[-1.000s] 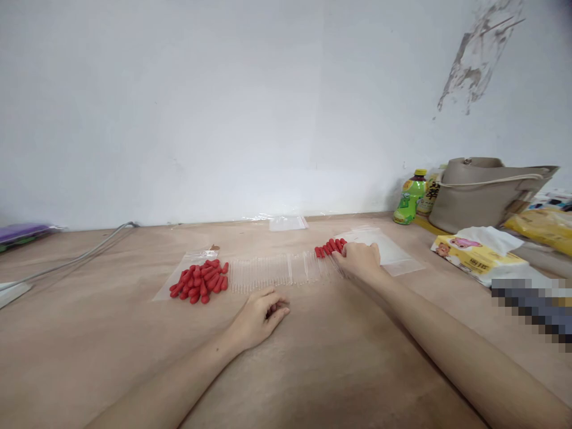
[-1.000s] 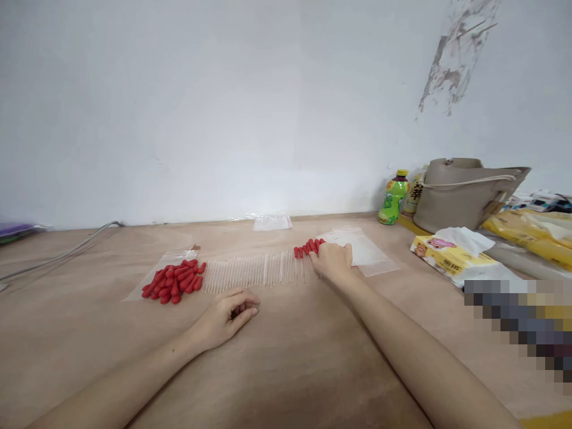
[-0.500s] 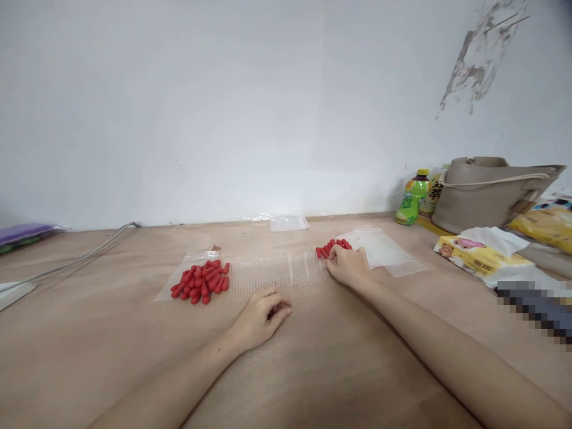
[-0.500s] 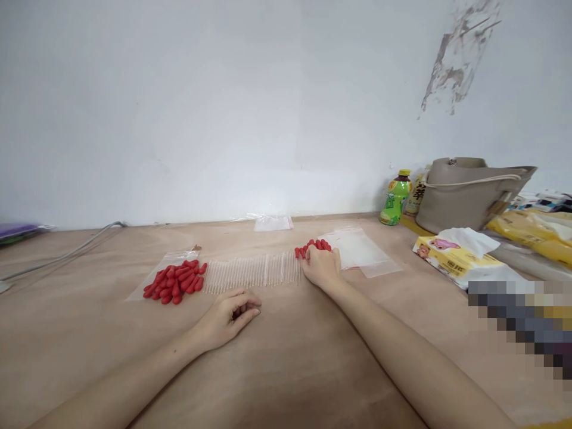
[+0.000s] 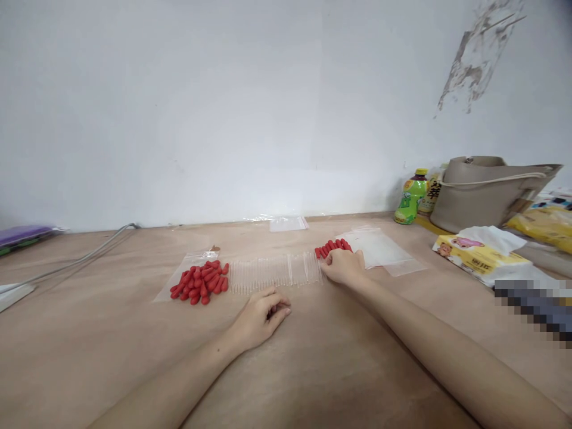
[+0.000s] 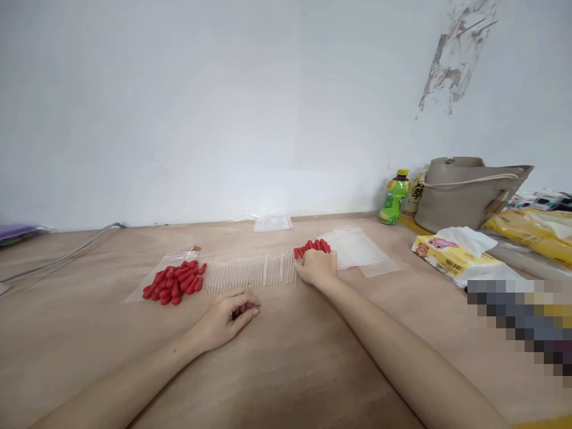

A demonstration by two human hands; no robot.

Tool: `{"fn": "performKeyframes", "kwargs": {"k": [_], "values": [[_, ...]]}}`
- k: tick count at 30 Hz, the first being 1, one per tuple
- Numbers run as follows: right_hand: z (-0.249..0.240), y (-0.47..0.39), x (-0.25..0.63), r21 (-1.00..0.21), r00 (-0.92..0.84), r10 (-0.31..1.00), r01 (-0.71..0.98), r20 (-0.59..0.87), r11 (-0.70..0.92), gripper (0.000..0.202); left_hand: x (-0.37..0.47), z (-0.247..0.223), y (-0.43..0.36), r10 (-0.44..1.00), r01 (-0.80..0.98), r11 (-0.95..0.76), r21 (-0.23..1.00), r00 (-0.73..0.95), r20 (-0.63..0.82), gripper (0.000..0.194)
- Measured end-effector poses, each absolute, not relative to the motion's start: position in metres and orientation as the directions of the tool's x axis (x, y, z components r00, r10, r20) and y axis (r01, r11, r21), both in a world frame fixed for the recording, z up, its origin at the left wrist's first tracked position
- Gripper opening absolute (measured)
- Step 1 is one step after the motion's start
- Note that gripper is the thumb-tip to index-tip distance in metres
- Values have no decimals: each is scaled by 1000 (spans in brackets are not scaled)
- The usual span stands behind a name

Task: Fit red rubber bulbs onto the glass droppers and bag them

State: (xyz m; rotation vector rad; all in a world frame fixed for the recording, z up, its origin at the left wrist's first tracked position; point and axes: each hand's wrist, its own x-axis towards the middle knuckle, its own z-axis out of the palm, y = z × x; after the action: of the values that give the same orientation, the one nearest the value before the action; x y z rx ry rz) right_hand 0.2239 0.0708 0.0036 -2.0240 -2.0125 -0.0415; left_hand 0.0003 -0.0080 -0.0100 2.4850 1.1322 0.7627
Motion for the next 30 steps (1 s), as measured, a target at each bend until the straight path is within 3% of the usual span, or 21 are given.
{"fn": "performKeyframes", "kwargs": {"k": [11,19,22,26,30], "values": [[4,66,213,-116,6,978,993,211,19,31,0,-11,-7,768,600,-638,483,546,337,14],[11,69,219,-217,70,983,976,171,-32,43,-1,-12,-7,766,594,-640,488,542,345,14],[21,70,230,-274,57,985,962,165,-10,39,-1,-12,-7,768,597,-637,487,544,338,13],[19,63,234,-354,-35,974,928,225,116,28,0,-12,-7,760,587,-647,488,549,347,13],[-6,45,225,-379,-273,823,785,499,491,23,0,-14,-9,757,614,-653,443,519,397,14]]}}
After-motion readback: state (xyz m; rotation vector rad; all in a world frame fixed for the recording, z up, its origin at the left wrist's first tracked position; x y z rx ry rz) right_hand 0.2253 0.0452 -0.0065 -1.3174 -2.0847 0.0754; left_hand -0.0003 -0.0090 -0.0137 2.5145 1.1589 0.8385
